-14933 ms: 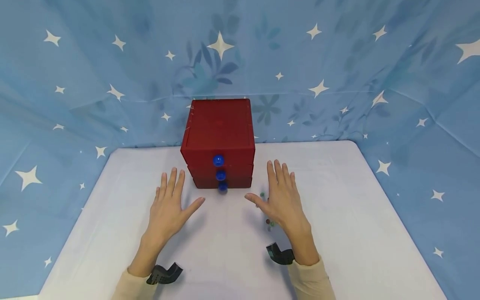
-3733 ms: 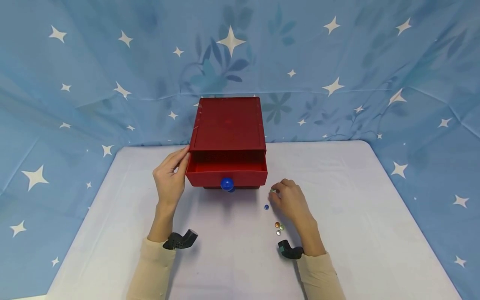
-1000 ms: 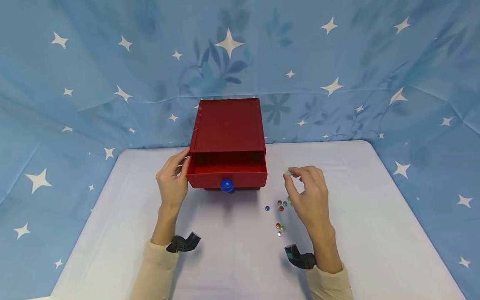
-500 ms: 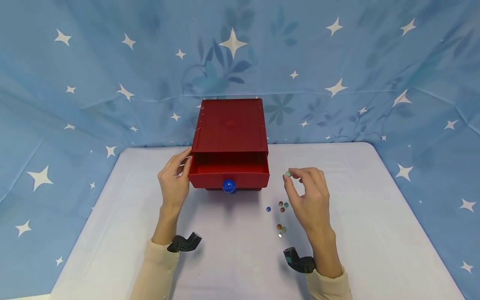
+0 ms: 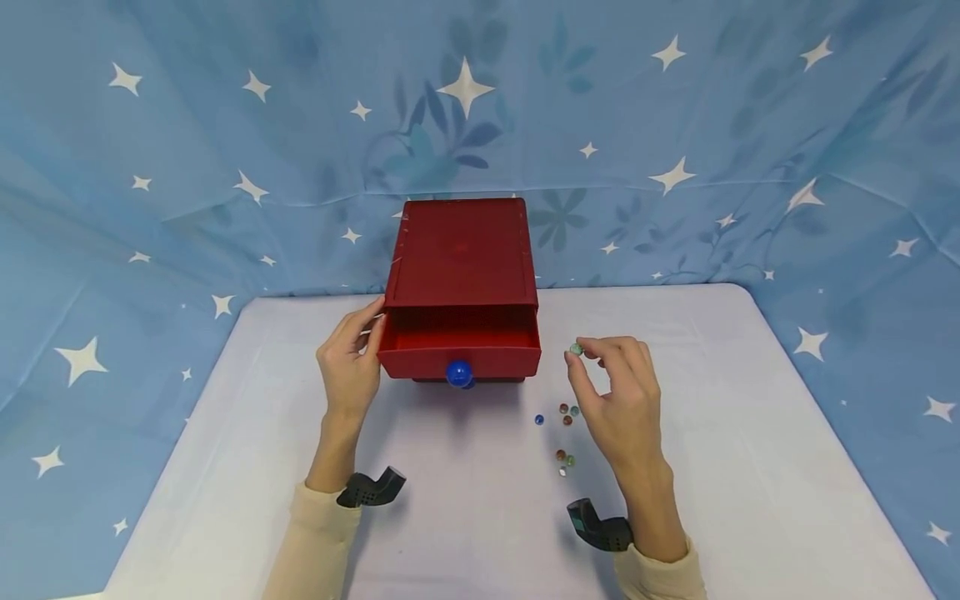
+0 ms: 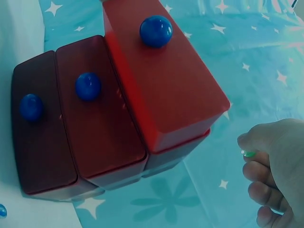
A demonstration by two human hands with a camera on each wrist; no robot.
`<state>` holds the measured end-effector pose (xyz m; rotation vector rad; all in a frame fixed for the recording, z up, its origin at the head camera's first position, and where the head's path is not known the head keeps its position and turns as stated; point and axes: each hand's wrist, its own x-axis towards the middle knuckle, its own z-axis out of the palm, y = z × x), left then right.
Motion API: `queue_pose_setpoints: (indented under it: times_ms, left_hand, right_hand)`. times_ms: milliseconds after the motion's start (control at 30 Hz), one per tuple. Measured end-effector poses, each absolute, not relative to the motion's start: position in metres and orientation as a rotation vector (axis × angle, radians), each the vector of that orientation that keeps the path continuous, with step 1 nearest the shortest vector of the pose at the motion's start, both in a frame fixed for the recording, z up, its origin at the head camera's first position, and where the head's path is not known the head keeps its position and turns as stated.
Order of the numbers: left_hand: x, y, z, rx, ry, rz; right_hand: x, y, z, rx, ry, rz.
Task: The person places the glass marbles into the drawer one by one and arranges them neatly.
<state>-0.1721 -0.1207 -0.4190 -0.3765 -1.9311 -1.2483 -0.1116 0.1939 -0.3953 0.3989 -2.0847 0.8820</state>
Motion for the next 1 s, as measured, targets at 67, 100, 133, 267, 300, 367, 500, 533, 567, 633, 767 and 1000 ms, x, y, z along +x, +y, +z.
queue_pose_setpoints:
  times_ms: [67,100,133,267,300,367,500,533,567,633,767,1000]
  left_hand:
    - [-0.172,-0.120,-0.419,-0.379,-1.929,-1.252]
    - [-0.172,-0.119,-0.419,-0.378,-1.929,-1.252]
    - [-0.172,-0.119,-0.419,-0.378,-1.930,-1.254]
    - [-0.172,-0.119,-0.419,-0.371,-1.936,-1.258]
    - [-0.172,-0.119,-0.419,-0.369,-1.937,-1.257]
    - [-0.172,-0.120,-0.419,-0.364,-1.940,-1.252]
    - [-0.171,-0.121,-0.418,-0.348,-1.946,-1.244]
    - [-0.171,-0.121,-0.418,-0.347,-1.948,-1.244]
    - [-0.171,-0.121,-0.418,-0.347,-1.949,-1.245]
    - [-0.171,-0.121,-0.418,-0.350,-1.946,-1.250]
    - [-0.171,-0.122,-0.419,-0.358,-1.947,-1.255]
    - [-0.170,-0.122,-0.418,-0.368,-1.946,-1.247]
  right_hand:
    - [-0.111,0.192,-0.394,0.413,-2.079,0.886]
    - [-0.111,0.191,-0.393,0.422,-2.075,0.889]
    - [-0.112,0.189,-0.392,0.435,-2.068,0.895]
    - [-0.115,0.182,-0.385,0.498,-2.045,0.907]
    - [-0.117,0.180,-0.383,0.513,-2.042,0.907]
    - [-0.119,0.176,-0.378,0.542,-2.039,0.906]
    - [-0.126,0.168,-0.370,0.583,-2.042,0.907]
    - [-0.128,0.167,-0.368,0.587,-2.050,0.904]
    - [-0.130,0.165,-0.367,0.590,-2.057,0.903]
    - [-0.133,0.163,-0.366,0.589,-2.079,0.900]
    - [-0.137,0.161,-0.365,0.572,-2.137,0.896]
    - [-0.147,0.159,-0.364,0.581,-2.146,0.984]
